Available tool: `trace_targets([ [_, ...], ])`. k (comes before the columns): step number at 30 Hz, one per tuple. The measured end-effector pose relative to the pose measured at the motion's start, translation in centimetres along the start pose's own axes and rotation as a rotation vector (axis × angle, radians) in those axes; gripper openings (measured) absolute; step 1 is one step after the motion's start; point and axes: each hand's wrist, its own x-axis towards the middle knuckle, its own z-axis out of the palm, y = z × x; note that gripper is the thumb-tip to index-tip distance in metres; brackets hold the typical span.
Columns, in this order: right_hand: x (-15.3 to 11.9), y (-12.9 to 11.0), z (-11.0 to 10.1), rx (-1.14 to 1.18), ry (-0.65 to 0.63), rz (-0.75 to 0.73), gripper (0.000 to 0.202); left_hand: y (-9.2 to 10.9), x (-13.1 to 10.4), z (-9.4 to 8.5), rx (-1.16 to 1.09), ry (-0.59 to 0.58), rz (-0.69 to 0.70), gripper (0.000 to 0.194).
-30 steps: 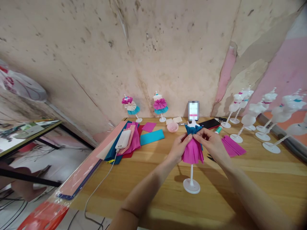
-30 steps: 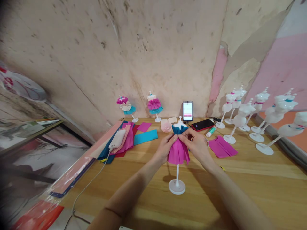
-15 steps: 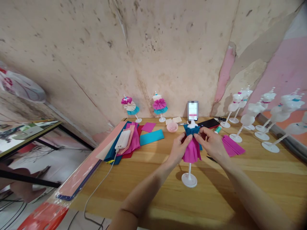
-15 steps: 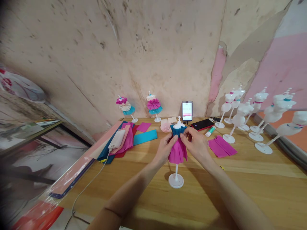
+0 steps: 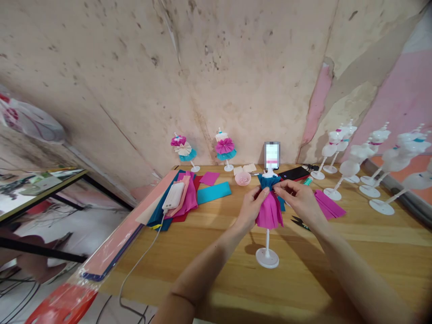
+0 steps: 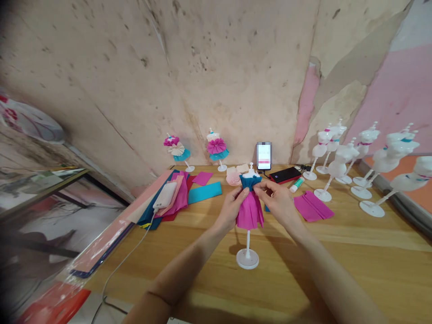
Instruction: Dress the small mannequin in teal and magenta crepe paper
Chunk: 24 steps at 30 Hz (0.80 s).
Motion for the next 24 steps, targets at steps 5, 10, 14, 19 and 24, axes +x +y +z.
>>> trace_targets([
  [5, 0.19, 0.21, 0.27, -0.087, 0.029, -0.009, 0.023, -0.19, -0.02, -0.02, -0.019, -0.020, -0.013, 0.034],
  [10, 0.19, 0.26, 0.68, -0.080, 0.056, -0.008, 0.024, -0.35, -0.05, 0.05, -0.045, -0.025, -0.037, 0.034],
  [14, 0.15, 0.17, 0.74, -0.094, 0.053, -0.001, 0.027, -0.22, -0.09, 0.12, -0.087, -0.021, -0.066, 0.035],
  [19, 0.09, -0.03, 0.68, -0.119, 0.087, -0.026, 0.024, 0.03, -0.34, 0.31, -0.107, -0.030, -0.068, 0.033],
  [24, 0.25, 0.18, 0.28, -0.041, 0.135, 0.008, 0.030, -0.28, -0.35, 0.15, -0.110, -0.060, -0.068, 0.031],
])
